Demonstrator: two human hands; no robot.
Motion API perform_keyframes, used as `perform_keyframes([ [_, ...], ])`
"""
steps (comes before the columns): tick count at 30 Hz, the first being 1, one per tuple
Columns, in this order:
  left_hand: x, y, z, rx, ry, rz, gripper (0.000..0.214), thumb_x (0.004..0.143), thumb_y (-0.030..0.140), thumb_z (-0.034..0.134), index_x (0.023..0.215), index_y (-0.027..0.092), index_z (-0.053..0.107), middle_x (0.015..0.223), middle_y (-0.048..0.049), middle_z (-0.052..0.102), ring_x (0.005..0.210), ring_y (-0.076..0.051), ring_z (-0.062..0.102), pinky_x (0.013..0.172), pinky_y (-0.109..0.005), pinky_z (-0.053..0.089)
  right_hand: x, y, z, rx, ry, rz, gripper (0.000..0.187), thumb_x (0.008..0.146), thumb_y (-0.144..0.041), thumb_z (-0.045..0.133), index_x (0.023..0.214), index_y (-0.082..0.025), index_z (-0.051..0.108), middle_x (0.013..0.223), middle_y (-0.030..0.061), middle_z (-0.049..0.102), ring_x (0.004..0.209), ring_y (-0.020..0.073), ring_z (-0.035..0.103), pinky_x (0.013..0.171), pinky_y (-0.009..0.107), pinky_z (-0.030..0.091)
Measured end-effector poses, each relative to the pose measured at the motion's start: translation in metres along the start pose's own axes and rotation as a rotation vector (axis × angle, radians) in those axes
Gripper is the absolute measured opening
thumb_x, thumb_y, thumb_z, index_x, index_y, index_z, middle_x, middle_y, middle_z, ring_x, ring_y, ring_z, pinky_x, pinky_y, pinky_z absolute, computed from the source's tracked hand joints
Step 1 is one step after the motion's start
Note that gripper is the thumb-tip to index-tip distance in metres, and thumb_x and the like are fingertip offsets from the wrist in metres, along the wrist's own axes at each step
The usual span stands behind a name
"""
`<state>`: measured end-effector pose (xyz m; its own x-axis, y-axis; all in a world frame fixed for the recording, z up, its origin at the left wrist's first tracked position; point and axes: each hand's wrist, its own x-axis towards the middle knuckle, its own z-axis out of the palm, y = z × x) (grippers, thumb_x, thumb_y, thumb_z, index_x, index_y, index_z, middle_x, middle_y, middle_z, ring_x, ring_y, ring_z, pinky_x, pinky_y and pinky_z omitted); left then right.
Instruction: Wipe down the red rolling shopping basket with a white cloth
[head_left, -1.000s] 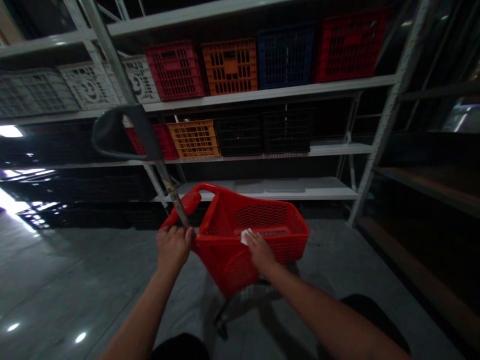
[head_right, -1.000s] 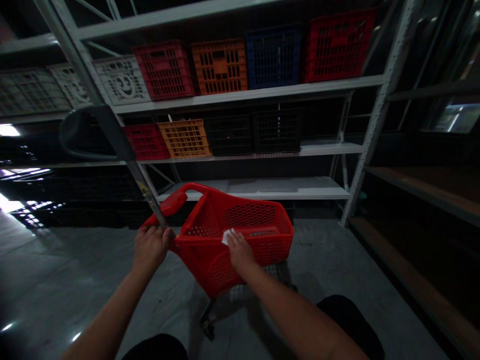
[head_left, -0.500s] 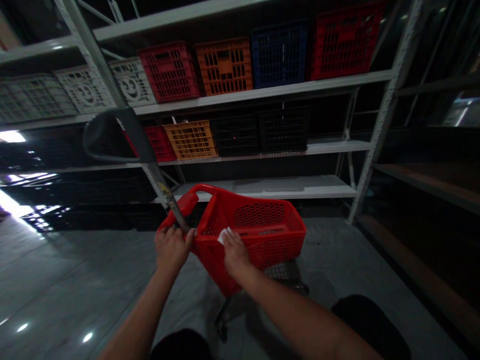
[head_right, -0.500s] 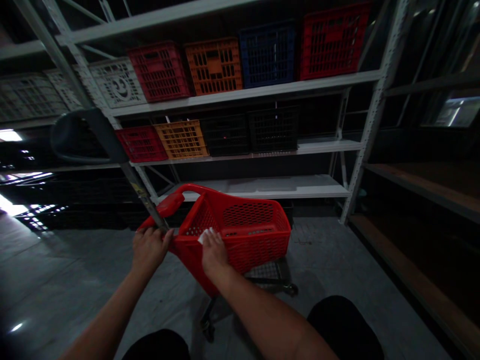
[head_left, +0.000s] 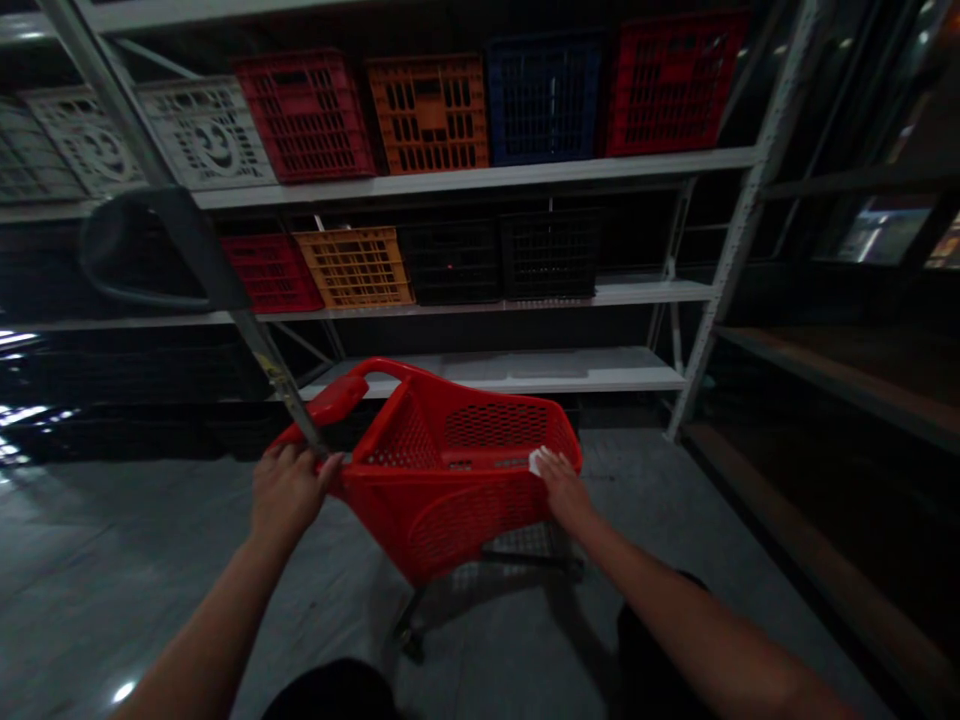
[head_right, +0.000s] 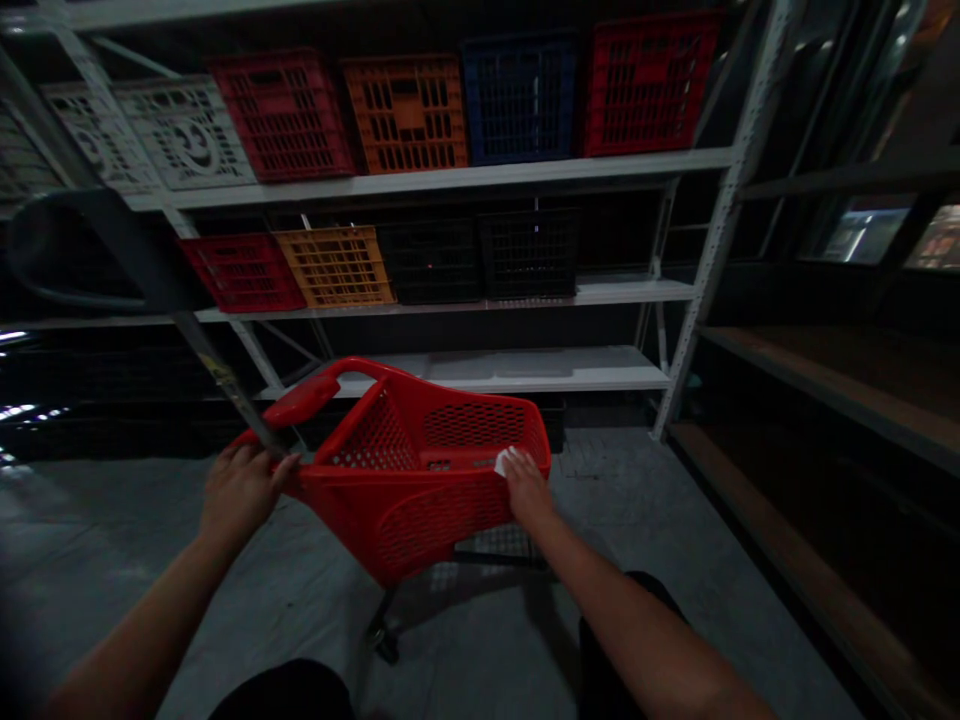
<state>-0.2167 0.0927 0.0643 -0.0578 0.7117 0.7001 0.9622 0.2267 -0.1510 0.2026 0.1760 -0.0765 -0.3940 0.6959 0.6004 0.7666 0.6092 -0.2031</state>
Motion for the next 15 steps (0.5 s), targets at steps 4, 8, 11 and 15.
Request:
perform_keyframes([
  [4, -0.014, 0.03, -0.01, -0.127, 0.286, -0.231, 0.056, 0.079, 0.055, 0.039, 0.114, 0.012, 0.045, 0.128, -0.0183, 0.039, 0.121, -0.034, 0.032, 0.095, -0.053, 0.029, -0.017, 0.032, -0.003, -0.045, 0.033, 0.16, 0.046, 0.081, -0.005, 0.033, 0.126, -0.01, 0.046, 0.129, 0.0133, 0.048, 0.126, 0.0209, 0.035, 0.104, 0.045, 0.027],
  [8, -0.031, 0.102, -0.013, -0.334, 0.204, 0.07, 0.031, 0.081, 0.039, 0.045, 0.102, 0.017, 0.052, 0.112, -0.0113, 0.052, 0.111, -0.025, 0.044, 0.098, -0.044, 0.03, 0.0, -0.009, 0.02, 0.022, 0.132, 0.132, 0.047, 0.081, -0.004, 0.033, 0.125, -0.011, 0.047, 0.128, 0.0132, 0.049, 0.127, 0.0211, 0.034, 0.103, 0.046, 0.029],
  [11, -0.034, 0.168, -0.005, -0.412, 0.022, 0.192, 0.027, 0.085, 0.035, 0.039, 0.098, 0.018, 0.055, 0.114, -0.0099, 0.054, 0.111, -0.022, 0.045, 0.101, -0.043, 0.027, 0.019, -0.057, 0.035, 0.072, 0.137, 0.044, 0.046, 0.081, -0.003, 0.034, 0.125, -0.008, 0.047, 0.127, 0.0133, 0.05, 0.125, 0.0203, 0.036, 0.103, 0.043, 0.03],
  [15, -0.035, 0.224, 0.01, -0.439, -0.133, 0.166, 0.038, 0.088, 0.04, 0.031, 0.106, 0.018, 0.055, 0.111, -0.0098, 0.06, 0.109, -0.024, 0.048, 0.101, -0.048, 0.023, 0.021, -0.085, 0.033, 0.085, 0.111, -0.007, 0.048, 0.081, -0.004, 0.034, 0.127, -0.011, 0.046, 0.128, 0.0108, 0.05, 0.124, 0.0181, 0.039, 0.103, 0.041, 0.032],
])
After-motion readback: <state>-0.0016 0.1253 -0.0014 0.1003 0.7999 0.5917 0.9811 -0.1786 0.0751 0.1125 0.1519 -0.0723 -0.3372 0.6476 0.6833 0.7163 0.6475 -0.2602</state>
